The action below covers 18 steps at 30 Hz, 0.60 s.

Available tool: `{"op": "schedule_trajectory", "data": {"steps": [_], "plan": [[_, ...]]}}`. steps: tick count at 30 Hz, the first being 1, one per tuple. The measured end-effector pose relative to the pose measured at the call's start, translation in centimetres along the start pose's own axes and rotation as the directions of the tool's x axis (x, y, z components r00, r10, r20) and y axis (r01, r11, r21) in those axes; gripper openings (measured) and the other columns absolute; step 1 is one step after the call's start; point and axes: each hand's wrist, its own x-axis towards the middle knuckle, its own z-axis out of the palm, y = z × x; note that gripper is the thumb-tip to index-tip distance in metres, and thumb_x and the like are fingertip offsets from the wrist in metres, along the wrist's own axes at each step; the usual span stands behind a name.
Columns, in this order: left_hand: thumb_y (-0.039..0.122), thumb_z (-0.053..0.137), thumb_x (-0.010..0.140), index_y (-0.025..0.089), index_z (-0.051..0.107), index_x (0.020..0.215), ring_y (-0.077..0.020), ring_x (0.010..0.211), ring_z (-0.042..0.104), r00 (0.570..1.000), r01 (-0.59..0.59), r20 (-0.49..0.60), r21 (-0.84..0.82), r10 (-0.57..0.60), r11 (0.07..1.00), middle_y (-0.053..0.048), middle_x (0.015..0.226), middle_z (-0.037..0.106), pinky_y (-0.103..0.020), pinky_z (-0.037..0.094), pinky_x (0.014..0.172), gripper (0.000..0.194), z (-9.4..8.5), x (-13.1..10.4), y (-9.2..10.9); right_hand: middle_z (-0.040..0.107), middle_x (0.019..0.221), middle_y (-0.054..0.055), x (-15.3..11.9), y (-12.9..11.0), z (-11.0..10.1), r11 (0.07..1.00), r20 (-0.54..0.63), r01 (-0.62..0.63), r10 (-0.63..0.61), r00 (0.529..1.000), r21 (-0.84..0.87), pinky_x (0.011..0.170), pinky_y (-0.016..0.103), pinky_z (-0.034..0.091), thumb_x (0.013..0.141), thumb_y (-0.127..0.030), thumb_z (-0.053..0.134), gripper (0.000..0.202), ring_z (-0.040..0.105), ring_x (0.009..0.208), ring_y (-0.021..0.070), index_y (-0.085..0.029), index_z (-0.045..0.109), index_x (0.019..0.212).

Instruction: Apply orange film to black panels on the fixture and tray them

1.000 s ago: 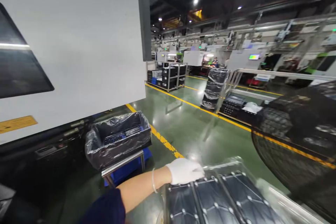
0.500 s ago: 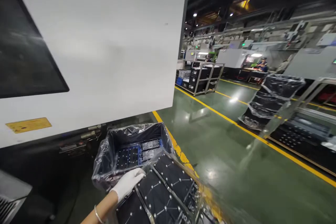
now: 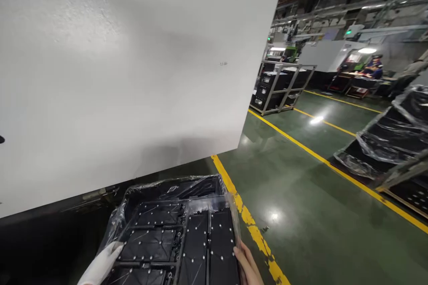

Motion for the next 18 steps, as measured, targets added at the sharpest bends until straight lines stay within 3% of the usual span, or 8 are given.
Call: {"op": "schedule_trajectory", "data": {"steps": [3, 5, 12, 15, 18], "plan": [[0.030, 0.025, 0.095, 0.020, 0.057, 0.094, -0.0225, 0.099, 0.069, 0.995, 0.098, -0.007, 0.017, -0.098, 0.995, -0.009, 0.098, 0.073, -0.029, 0.047, 0.092, 0.034, -0.7, 1.2, -1.6, 0.070, 0.113, 0.011, 5.2, -0.2, 3.9, 0.997, 0.076, -0.063, 0.066, 0.995, -0.033, 0.104, 0.041, 0.045, 0.054, -0.062, 0.075, 0.057, 0.052, 0.129, 0.0346, -0.021, 0.074, 0.093], [0.031, 0.027, 0.094, 0.021, 0.057, 0.094, -0.0243, 0.096, 0.070, 0.989, 0.146, -0.014, 0.037, -0.146, 0.989, -0.009, 0.095, 0.073, -0.031, 0.048, 0.091, 0.032, -0.9, 1.8, -2.2, 0.072, 0.106, 0.010, 7.4, 0.0, 5.2, 0.990, 0.110, -0.123, 0.130, 0.985, -0.075, 0.100, 0.041, 0.047, 0.058, -0.063, 0.071, 0.053, 0.059, 0.120, 0.0341, -0.023, 0.074, 0.092], [0.031, 0.027, 0.095, 0.017, 0.058, 0.105, -0.0312, 0.116, 0.062, 0.982, 0.181, -0.085, 0.143, -0.170, 0.973, -0.019, 0.119, 0.067, -0.039, 0.039, 0.104, 0.036, 0.5, 4.1, -1.6, 0.074, 0.098, 0.010, 12.4, 0.4, 4.7, 0.915, 0.101, -0.295, 0.333, 0.937, -0.276, 0.087, 0.051, 0.049, 0.059, -0.061, 0.069, 0.042, 0.071, 0.089, 0.0333, -0.030, 0.075, 0.087], [0.032, 0.026, 0.097, 0.012, 0.056, 0.119, -0.0312, 0.123, 0.058, 0.977, 0.194, -0.123, 0.180, -0.174, 0.964, -0.021, 0.130, 0.061, -0.039, 0.036, 0.108, 0.042, 1.2, 6.1, -0.8, 0.074, 0.100, 0.010, 14.8, 0.5, 5.1, 0.899, 0.128, -0.323, 0.373, 0.919, -0.295, 0.087, 0.047, 0.050, 0.058, -0.061, 0.070, 0.045, 0.070, 0.094, 0.0328, -0.030, 0.077, 0.090], [0.026, 0.024, 0.097, 0.008, 0.054, 0.127, -0.0267, 0.120, 0.061, 0.972, 0.219, -0.135, 0.216, -0.193, 0.952, -0.020, 0.128, 0.062, -0.034, 0.041, 0.105, 0.046, 2.2, 8.3, 0.0, 0.074, 0.104, 0.009, 17.0, 1.2, 5.8, 0.906, 0.154, -0.320, 0.370, 0.916, -0.278, 0.091, 0.042, 0.050, 0.057, -0.064, 0.070, 0.052, 0.067, 0.106, 0.0323, -0.029, 0.078, 0.095]]}}
